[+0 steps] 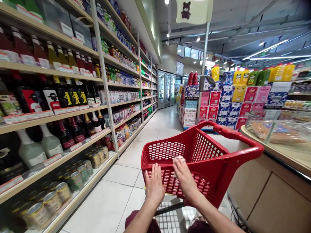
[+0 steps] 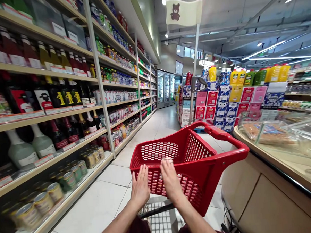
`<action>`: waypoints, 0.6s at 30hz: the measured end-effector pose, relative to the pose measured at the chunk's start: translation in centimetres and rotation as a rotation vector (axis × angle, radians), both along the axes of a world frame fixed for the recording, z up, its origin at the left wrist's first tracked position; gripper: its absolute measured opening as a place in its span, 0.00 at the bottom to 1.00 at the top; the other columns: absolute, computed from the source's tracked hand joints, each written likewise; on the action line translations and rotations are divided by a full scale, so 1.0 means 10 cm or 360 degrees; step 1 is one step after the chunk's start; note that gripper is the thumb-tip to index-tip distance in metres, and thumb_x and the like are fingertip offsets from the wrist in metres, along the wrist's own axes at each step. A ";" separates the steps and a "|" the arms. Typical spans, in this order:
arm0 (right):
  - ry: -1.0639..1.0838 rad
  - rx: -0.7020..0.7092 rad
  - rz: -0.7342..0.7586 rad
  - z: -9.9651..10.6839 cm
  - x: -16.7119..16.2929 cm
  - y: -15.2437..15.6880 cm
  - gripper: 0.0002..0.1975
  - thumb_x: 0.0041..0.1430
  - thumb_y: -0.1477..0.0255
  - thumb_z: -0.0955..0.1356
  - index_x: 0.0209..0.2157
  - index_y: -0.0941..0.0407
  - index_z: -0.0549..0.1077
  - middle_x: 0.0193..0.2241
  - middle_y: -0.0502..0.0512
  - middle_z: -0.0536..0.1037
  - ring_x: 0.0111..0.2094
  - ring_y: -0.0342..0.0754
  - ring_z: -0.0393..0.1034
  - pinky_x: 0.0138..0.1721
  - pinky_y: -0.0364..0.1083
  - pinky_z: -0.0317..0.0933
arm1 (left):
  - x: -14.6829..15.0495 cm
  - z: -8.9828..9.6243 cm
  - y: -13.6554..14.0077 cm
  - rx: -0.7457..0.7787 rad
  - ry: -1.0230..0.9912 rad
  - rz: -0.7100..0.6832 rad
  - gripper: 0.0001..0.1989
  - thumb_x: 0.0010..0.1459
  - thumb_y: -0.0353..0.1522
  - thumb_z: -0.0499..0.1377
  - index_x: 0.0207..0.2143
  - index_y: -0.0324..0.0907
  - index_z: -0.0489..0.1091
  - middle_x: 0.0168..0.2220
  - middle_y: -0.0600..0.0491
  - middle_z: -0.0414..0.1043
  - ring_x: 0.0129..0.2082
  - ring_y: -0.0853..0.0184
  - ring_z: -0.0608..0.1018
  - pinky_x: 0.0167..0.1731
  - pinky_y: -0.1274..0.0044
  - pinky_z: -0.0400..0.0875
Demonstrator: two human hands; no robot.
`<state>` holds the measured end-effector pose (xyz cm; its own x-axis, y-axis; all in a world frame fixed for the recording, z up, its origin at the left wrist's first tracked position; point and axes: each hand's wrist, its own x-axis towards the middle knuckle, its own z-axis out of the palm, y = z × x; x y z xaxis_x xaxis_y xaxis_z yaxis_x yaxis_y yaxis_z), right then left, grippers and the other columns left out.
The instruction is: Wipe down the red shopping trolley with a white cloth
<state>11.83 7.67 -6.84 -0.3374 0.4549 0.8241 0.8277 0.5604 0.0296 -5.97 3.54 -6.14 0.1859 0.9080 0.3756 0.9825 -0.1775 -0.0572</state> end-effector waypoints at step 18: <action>-0.0039 -0.0095 0.0182 -0.04 -0.66 0.11 0.22 0.57 0.82 0.56 0.54 0.59 0.59 0.54 0.60 0.61 0.59 0.50 0.44 0.55 0.54 0.52 | -0.53 -0.08 0.02 -0.0053 -0.0023 0.0255 0.34 0.46 0.24 0.45 0.58 0.34 0.45 0.60 0.44 0.47 0.60 0.61 0.47 0.55 0.57 0.43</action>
